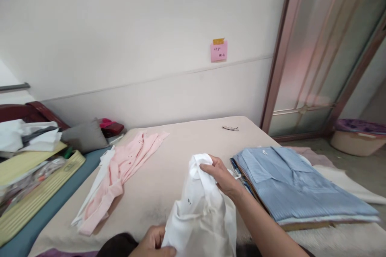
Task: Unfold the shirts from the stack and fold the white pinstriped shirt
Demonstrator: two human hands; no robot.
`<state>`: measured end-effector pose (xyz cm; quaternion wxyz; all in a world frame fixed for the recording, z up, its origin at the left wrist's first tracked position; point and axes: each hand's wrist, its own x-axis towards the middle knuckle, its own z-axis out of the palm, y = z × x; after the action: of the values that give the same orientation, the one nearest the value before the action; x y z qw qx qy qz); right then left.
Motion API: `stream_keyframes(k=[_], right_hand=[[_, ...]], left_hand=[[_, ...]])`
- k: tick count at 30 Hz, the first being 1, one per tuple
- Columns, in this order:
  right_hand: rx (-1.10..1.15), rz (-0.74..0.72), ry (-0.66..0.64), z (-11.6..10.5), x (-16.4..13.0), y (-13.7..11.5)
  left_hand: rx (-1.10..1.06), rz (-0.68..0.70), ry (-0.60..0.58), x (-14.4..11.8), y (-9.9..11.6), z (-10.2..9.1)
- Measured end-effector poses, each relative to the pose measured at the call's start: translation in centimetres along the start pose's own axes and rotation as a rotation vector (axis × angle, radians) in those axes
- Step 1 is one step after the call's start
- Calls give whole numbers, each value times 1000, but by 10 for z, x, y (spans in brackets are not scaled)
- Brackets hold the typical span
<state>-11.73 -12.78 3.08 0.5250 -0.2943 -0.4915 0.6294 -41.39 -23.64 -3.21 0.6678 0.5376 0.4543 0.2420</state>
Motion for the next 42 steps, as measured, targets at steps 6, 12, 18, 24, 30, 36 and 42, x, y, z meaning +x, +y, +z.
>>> stream_keyframes(k=[6, 12, 18, 24, 30, 36, 42], right_hand=[[-474, 68, -34, -14, 40, -15], [-841, -678, 375, 24, 93, -170], [-1099, -1027, 591, 56, 46, -205], [-1269, -474, -39, 4, -17, -9], [-1491, 107, -370, -16, -74, 89], [-1717, 19, -245, -6, -61, 87], [-1770, 23, -322, -1, -45, 109]], left_hand=[[881, 225, 536, 44, 103, -73], [1361, 703, 1322, 26, 306, -66], [1392, 907, 1483, -20, 286, -50], [1608, 203, 800, -5, 80, -76], [1464, -103, 562, -5, -37, -67], [1254, 7, 620, 0, -42, -72], [1169, 47, 626, -1, -42, -70]])
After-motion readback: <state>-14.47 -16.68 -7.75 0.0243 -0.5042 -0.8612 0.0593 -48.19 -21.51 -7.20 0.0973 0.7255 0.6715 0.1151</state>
